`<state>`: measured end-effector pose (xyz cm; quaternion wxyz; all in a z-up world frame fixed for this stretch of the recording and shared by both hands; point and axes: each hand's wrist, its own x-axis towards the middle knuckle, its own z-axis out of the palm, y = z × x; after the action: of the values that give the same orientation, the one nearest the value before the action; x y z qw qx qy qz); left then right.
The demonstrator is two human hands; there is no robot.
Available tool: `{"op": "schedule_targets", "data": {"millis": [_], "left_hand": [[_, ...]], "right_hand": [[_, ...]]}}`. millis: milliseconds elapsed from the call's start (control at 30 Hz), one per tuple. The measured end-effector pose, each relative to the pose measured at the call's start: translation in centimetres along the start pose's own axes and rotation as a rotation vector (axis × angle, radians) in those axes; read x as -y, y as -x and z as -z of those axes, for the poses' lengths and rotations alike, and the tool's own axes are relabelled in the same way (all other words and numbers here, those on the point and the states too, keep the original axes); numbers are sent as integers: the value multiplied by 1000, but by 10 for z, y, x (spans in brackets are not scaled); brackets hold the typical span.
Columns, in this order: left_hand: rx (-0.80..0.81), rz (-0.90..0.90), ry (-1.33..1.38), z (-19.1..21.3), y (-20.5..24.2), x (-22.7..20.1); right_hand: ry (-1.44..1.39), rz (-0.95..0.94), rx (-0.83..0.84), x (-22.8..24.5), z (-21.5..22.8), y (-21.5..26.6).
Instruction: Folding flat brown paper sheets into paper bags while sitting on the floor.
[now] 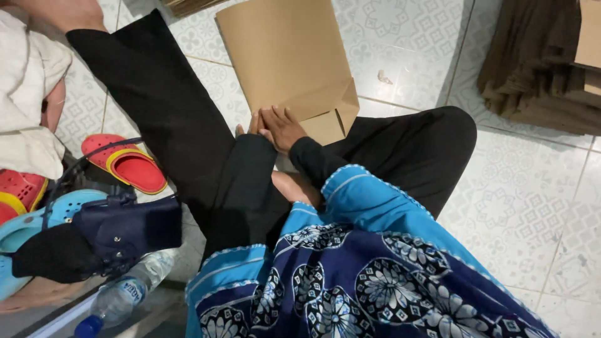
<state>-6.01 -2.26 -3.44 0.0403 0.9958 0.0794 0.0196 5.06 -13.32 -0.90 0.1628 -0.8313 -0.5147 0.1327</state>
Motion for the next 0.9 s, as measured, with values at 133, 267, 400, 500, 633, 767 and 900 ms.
{"op": "schedule_targets", "data": {"millis": [133, 267, 400, 500, 633, 767, 900], "left_hand": [[-11, -3, -56, -26, 12, -1], [83, 32, 20, 17, 10, -11], [364, 68, -16, 11, 7, -7], [323, 59, -5, 18, 5, -7], [368, 51, 1, 39, 8, -10], [367, 45, 291, 63, 5, -8], [355, 68, 292, 59, -1, -7]], "right_hand": [[39, -7, 13, -70, -25, 8], [-195, -252, 9, -123, 47, 8], [77, -304, 40, -167, 94, 42], [153, -67, 45, -222, 71, 50], [139, 227, 92, -227, 94, 73], [-39, 174, 283, -194, 139, 81], [-109, 190, 220, -207, 127, 74]]}}
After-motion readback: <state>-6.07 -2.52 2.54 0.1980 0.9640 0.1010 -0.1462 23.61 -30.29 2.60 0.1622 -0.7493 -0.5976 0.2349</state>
